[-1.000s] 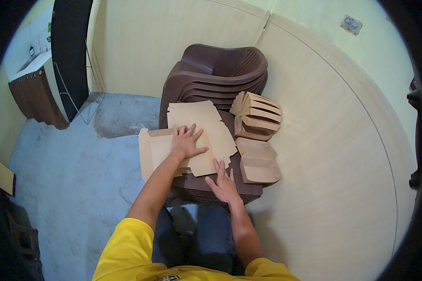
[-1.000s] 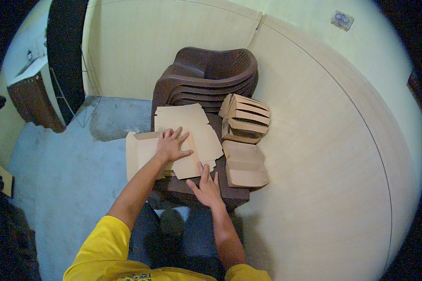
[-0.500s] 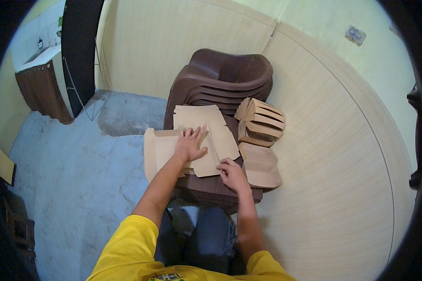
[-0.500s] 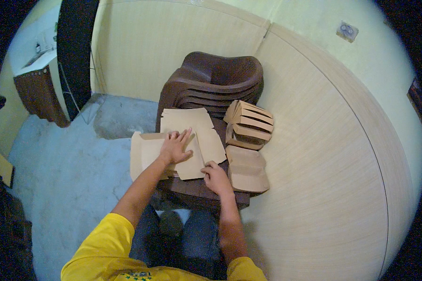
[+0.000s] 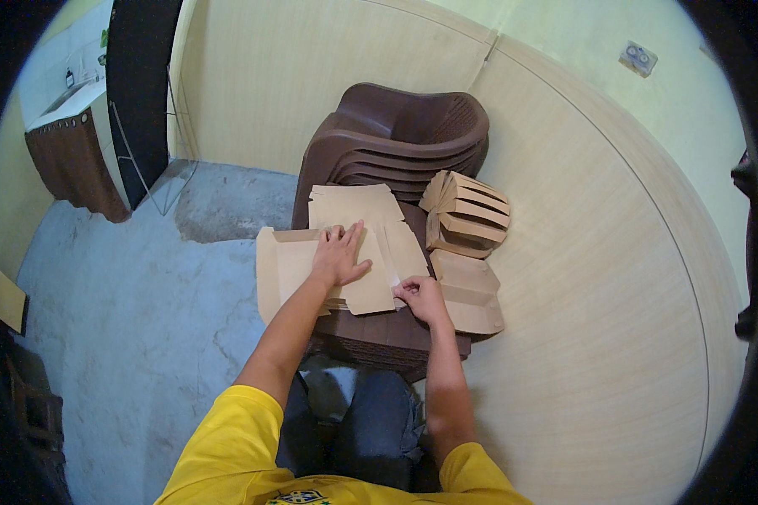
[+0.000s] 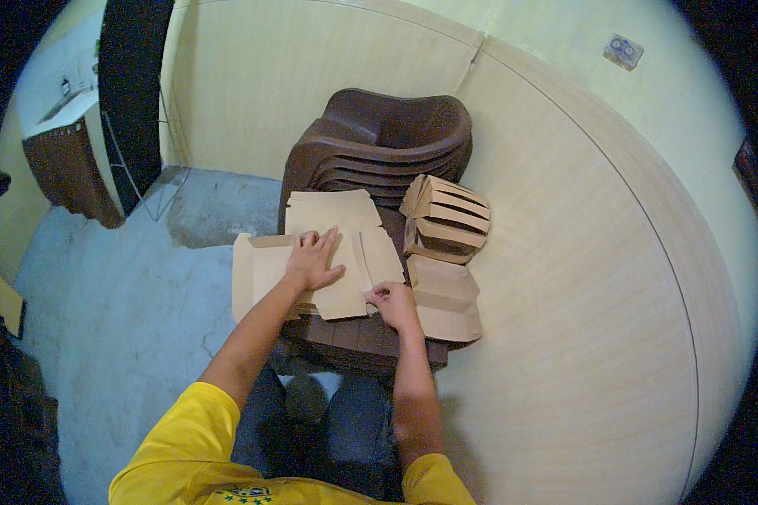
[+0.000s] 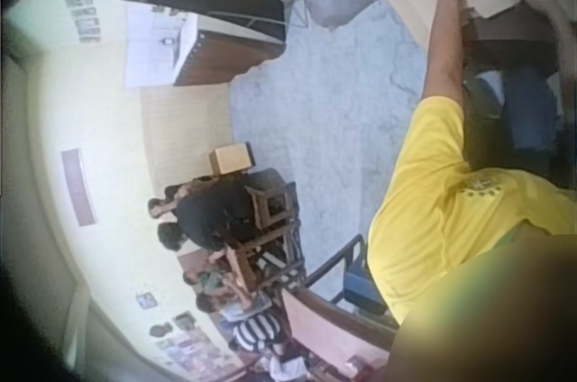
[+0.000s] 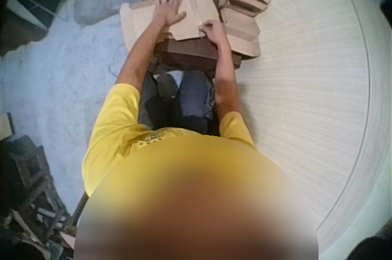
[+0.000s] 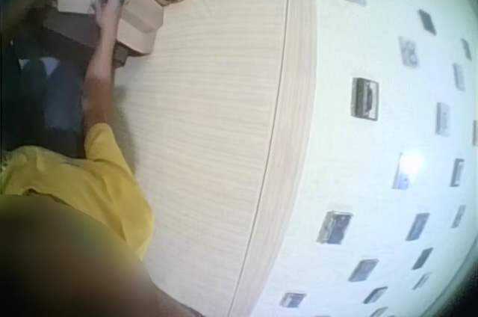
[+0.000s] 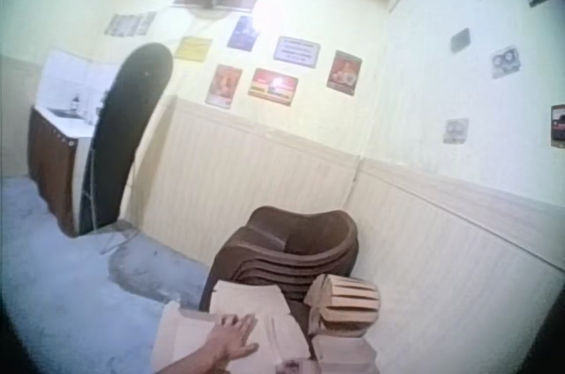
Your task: The person folds flat cardboard pieces into small boxes by hand, aligning edges and creasing flaps. Completed boxes are stacked on the table next to the work area.
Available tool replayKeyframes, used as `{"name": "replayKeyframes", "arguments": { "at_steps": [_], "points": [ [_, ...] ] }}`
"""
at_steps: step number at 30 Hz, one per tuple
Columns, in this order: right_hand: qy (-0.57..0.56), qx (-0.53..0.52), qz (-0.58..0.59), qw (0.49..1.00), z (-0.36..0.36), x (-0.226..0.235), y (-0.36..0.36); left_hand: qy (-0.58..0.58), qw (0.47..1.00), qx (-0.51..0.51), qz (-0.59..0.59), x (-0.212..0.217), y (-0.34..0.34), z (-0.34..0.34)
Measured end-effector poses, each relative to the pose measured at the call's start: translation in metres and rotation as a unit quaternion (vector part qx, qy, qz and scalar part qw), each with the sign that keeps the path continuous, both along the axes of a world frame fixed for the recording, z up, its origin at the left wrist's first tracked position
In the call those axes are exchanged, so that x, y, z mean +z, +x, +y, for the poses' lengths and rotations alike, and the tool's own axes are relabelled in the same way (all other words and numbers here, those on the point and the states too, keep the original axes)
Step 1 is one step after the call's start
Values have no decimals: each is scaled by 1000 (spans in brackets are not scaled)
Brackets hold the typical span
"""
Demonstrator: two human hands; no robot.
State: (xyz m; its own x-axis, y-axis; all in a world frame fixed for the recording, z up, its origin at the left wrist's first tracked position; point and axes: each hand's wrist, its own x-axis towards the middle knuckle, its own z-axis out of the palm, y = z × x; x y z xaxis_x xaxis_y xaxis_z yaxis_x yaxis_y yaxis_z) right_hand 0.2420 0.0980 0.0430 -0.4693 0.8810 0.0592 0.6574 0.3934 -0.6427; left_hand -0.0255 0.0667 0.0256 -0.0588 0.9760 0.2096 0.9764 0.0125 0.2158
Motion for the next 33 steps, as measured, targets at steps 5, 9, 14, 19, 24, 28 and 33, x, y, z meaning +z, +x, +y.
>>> {"name": "replayKeyframes", "arguments": {
  "at_steps": [5, 9, 14, 19, 24, 28, 33],
  "points": [
    [-20, -49, 10, 999, 2, -2, -12, 0, 1000, -5, -4, 2, -1, -1],
    [10, -45, 32, 998, -8, 0, -12, -7, 1000, -6, -10, 4, -1, -2],
    [12, -36, 25, 999, -19, -2, -12, -8, 1000, 0, -3, 3, 1, -1],
    [118, -53, 24, 991, -26, -20, -25, -6, 1000, 6, -3, 1, 0, -1],
    [75, -91, 104, 988, -23, -28, -20, 0, 1000, 3, -10, 0, 0, 0],
    [23, -96, 123, 987, -17, -21, -13, 12, 1000, -1, -12, -2, 0, 1],
    [-29, -36, 40, 998, -1, -13, -10, -3, 1000, -16, -6, -11, 2, -6]
  ]
}}
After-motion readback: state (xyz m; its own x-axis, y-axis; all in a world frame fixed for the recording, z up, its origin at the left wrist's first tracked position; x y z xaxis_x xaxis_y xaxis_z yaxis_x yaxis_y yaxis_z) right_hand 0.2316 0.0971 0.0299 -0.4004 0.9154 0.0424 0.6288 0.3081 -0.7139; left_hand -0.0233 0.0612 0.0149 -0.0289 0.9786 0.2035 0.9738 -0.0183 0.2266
